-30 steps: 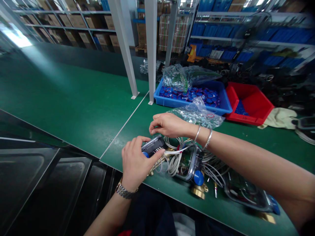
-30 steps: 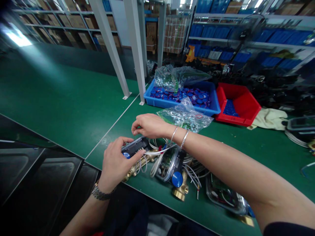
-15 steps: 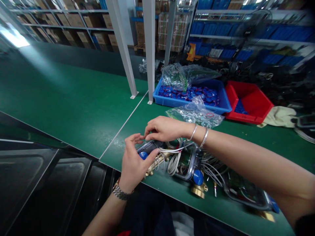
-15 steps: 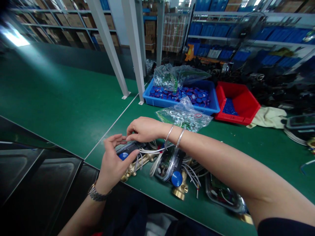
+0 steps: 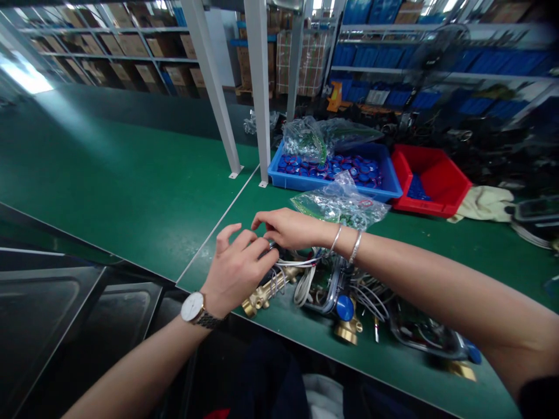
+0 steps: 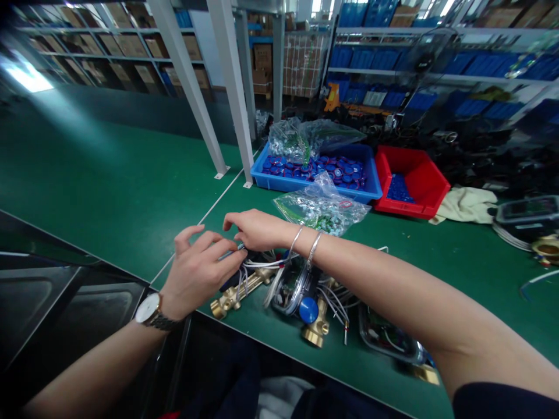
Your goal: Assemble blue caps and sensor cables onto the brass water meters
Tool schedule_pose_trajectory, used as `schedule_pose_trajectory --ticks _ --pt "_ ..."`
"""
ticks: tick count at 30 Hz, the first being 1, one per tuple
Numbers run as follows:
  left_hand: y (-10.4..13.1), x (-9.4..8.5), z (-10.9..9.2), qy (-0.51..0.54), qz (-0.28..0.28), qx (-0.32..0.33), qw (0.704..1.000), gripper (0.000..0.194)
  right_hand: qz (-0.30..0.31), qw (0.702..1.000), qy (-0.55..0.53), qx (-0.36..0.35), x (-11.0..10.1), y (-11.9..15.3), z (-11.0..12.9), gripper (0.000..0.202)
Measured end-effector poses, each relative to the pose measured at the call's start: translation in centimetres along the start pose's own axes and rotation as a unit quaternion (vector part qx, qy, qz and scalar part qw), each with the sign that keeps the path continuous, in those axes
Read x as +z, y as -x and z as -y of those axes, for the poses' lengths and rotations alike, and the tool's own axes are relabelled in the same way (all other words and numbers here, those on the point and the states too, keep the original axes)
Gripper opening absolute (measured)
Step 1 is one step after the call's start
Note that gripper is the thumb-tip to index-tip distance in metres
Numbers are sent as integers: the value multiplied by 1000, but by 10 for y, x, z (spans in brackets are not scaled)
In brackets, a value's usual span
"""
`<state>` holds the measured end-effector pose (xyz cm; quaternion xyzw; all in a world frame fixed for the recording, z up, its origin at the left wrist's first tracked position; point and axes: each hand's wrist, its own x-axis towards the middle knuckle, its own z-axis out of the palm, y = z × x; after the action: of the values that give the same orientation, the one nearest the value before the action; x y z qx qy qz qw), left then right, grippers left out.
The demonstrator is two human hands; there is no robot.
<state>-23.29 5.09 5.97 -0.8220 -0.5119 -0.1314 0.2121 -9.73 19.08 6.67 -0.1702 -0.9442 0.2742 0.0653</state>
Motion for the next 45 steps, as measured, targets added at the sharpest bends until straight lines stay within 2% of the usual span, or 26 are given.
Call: schedule_pose_trajectory --ticks 3,5,9,11,13,17,20,24,28,31,33,35,37,40,42,45 --pt "-3 -1 0 -28 -2 31 999 15 -1 1000 -3 -14 -6 3 -2 27" --pt "-1 -1 -2 -20 -3 10 1000 12 -3 1000 2 -16 -15 9 -5 24" --pt "7 1 -6 91 -8 -129 987 8 10 1000 -10 7 -33 29 -9 32" --pt "11 3 -8 152 -19 -192 969 9 18 999 -33 19 -34 38 -10 28" --pt "14 6 -11 185 -30 -221 957 10 18 998 -50 46 -27 44 -10 22" --pt "20 5 -19 194 -34 -194 961 9 0 995 -25 95 -14 48 -23 6" --pt "24 0 -24 214 -41 -207 954 11 2 994 -28 104 -16 51 -38 2" --pt "26 -2 -23 257 -47 -238 936 13 0 994 -33 108 -19 55 -54 2" --pt "20 5 -23 257 -48 -236 936 10 -22 991 -18 128 -17 55 -67 13" --pt "18 10 -24 257 -50 -239 935 9 -32 987 -52 146 -24 55 -70 9" --pt "18 9 -23 274 -53 -237 930 9 -31 984 -91 152 -33 57 -66 6" --pt "19 7 -21 319 -58 -232 917 10 -31 971 -174 159 -41 60 -56 13" --pt "20 3 -21 383 -51 -210 898 10 -35 945 -284 157 -43 64 -42 18" --pt "23 -2 -27 470 -23 -190 861 11 -44 904 -403 138 -33 66 -19 18" --pt "26 -3 -33 493 -27 -218 842 11 -60 890 -431 135 -21 66 -7 15" --pt "28 1 -41 507 -56 -309 802 9 -78 866 -468 155 -6 67 5 15"
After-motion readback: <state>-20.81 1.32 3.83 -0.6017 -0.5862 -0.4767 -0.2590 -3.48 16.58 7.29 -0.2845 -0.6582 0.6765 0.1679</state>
